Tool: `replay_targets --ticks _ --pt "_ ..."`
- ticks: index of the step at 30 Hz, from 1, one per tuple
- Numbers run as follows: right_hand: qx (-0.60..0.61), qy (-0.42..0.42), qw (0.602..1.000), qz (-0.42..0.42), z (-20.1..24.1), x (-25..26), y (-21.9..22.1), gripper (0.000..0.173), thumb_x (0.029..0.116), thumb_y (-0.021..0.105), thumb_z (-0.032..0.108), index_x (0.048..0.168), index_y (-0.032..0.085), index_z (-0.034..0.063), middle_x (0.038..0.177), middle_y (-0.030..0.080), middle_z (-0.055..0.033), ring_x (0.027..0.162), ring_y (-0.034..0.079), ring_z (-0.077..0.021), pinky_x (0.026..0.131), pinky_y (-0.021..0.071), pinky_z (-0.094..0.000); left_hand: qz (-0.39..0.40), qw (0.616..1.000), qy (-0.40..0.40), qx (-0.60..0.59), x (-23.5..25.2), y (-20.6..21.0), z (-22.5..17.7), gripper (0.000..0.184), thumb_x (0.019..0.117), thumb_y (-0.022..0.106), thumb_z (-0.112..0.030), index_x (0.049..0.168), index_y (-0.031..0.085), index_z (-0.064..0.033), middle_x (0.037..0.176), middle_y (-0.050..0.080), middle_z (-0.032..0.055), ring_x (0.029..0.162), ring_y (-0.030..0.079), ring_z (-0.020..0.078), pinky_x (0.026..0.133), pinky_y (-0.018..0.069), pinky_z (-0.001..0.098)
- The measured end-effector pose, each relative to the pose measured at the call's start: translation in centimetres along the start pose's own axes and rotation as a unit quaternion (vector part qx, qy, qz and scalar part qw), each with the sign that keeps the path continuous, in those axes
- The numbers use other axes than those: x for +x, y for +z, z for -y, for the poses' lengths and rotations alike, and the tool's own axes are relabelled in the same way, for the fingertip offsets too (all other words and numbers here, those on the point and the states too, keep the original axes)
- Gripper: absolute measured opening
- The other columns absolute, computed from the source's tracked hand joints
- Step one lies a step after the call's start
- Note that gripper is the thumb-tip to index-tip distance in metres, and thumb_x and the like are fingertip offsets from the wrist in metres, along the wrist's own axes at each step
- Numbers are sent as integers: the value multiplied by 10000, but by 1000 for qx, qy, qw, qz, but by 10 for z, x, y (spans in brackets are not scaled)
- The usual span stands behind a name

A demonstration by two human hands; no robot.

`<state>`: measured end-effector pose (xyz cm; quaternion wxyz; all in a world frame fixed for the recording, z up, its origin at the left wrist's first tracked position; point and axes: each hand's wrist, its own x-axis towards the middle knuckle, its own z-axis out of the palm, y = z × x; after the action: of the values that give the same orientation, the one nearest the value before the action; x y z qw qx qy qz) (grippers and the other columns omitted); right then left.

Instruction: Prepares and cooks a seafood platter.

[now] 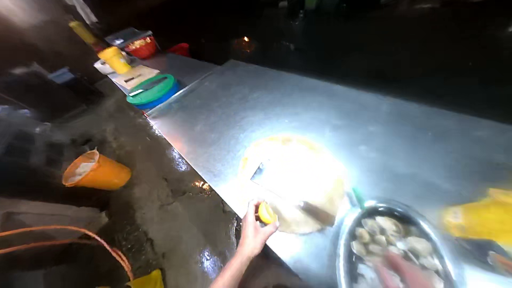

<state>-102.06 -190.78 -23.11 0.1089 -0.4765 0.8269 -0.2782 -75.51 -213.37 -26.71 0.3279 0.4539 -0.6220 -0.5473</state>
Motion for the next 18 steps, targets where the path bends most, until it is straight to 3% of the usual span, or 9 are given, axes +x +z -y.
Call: replay_targets --ticks 2,4,6,8,12,15,18 --pt "-23 -41 996 72 48 46 56 391 942 696 169 1302 678 16 1264 654 -287 1155 630 -502 954 514 -658 36 998 8 48 19 -5 11 759 756 880 -229 1380 520 10 1308 638 148 1104 684 206 913 610 377" --pt "-90 -29 986 135 78 94 108 437 858 714 68 1292 701 124 1278 642 -260 1174 595 -513 926 499 -679 76 991 10 110 40 -16 18 807 777 884 -279 1435 497 -17 1359 628 137 1114 691 201 931 607 384" --pt "-154 32 959 235 98 130 132 419 904 653 86 1320 655 131 1307 609 -256 1222 568 -484 973 483 -638 96 978 27 181 53 -28 27 801 797 870 -350 1440 512 -35 1337 651 132 1110 700 212 949 600 410" --pt "-173 69 936 300 108 154 138 391 937 650 145 1319 608 75 1268 601 -260 1183 602 -449 952 518 -584 92 965 88 230 63 -36 40 755 811 858 -351 1411 543 -17 1280 682 147 1086 712 248 935 599 447" --pt "-179 103 928 309 117 161 122 352 969 616 225 1292 561 97 1128 653 -193 967 696 -379 805 571 -551 52 917 288 270 83 -39 72 642 771 890 -274 1279 630 20 1277 690 183 1076 729 305 863 628 461" --pt "-121 139 942 281 134 140 99 239 993 580 213 1198 570 90 884 666 -140 810 694 -329 710 565 -534 71 901 321 284 89 -39 87 611 791 880 -311 1262 639 -6 1316 667 190 1085 724 317 859 628 460" --pt "-39 175 942 285 154 111 84 209 1038 513 206 1199 567 85 781 633 -106 723 669 -283 682 558 -484 94 889 352 277 87 -46 96 567 866 809 -404 1242 649 -12 1310 658 203 1019 737 312 799 639 442"
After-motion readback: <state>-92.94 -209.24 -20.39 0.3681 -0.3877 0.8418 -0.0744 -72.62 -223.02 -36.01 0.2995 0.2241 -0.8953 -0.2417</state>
